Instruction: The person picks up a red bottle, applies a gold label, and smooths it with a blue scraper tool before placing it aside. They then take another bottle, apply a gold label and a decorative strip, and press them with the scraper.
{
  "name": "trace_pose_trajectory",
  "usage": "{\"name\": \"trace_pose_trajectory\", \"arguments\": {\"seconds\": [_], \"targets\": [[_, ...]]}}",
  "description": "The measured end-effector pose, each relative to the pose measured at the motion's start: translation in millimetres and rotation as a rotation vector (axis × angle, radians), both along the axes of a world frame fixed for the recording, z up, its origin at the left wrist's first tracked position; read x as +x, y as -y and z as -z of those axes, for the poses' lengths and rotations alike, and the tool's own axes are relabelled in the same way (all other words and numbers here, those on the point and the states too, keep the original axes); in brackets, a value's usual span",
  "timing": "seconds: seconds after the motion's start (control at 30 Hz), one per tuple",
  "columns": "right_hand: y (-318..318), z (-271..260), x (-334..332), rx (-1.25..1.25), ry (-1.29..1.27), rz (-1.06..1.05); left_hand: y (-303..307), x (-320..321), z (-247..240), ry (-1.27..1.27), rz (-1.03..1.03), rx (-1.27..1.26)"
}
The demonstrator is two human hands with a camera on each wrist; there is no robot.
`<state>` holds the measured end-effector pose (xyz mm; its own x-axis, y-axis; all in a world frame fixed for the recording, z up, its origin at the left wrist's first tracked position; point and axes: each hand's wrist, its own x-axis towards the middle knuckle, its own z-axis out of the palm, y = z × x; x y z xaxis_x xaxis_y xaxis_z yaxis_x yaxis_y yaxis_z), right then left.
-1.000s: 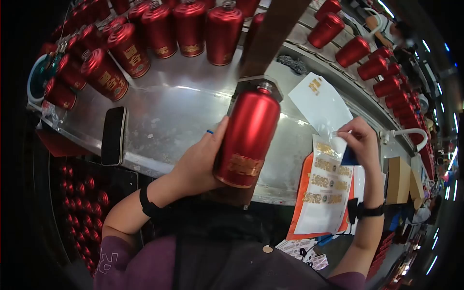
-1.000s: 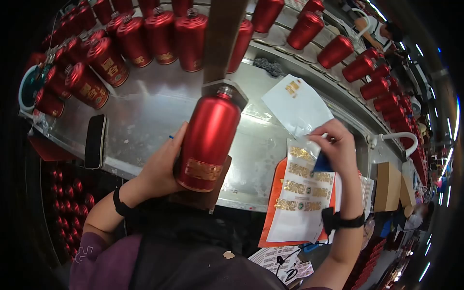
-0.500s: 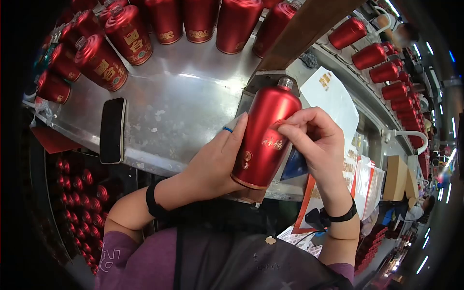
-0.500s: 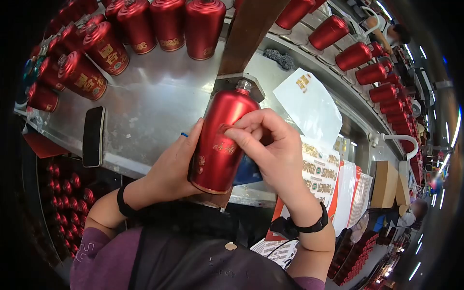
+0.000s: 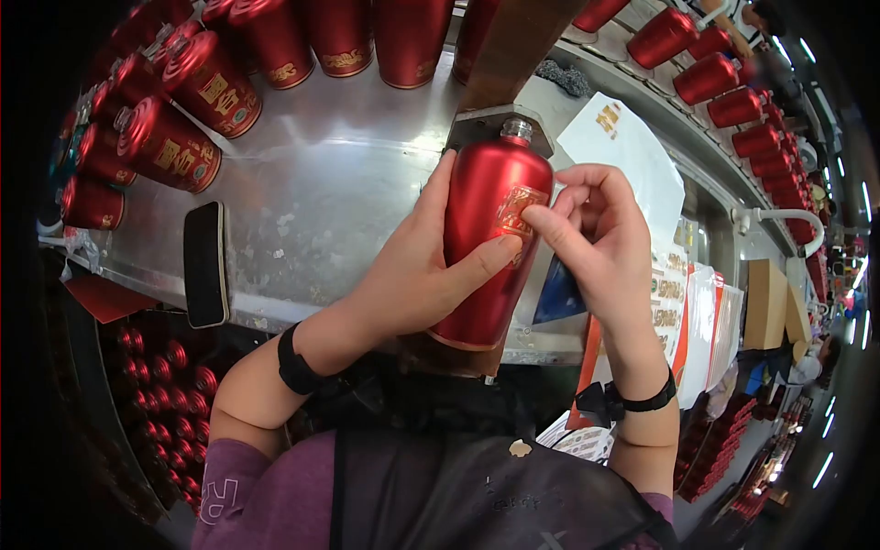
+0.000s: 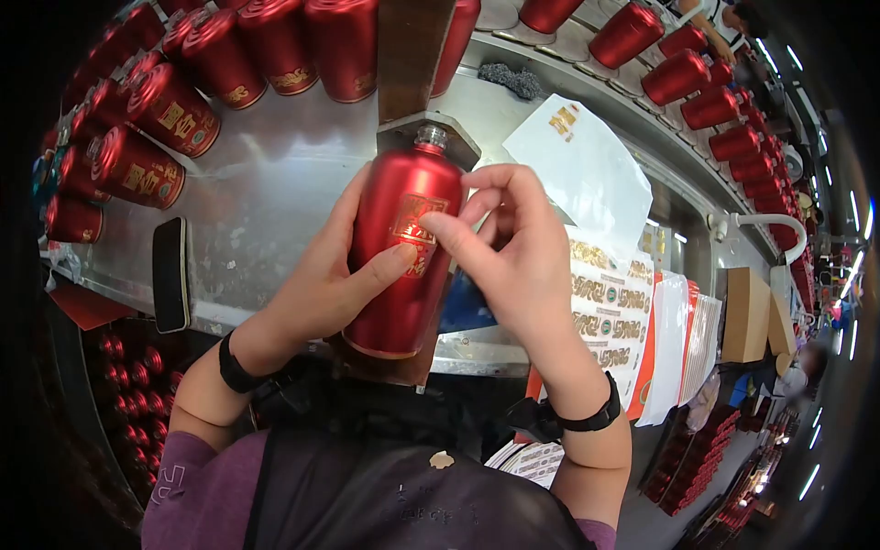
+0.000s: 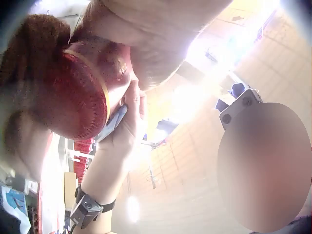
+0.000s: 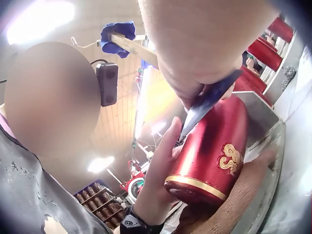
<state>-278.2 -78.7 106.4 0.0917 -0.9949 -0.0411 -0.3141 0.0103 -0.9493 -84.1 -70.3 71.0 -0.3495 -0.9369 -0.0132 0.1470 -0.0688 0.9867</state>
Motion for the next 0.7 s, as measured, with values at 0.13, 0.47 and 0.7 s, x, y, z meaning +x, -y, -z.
{"name": "trace_pose_trajectory", "arguments": {"seconds": [0.13, 0.47, 0.7], "targets": [[1, 3, -2, 0.122, 0.161, 0.095, 6, 3, -5, -0.004, 0.037, 0.059], [-8, 13, 6, 0.277, 0.390, -0.004, 7, 4, 2, -0.050, 0.069, 0.033], [-9, 11, 5, 0.311, 0.417, 0.018, 8, 8, 1, -0.191, 0.091, 0.165]]}}
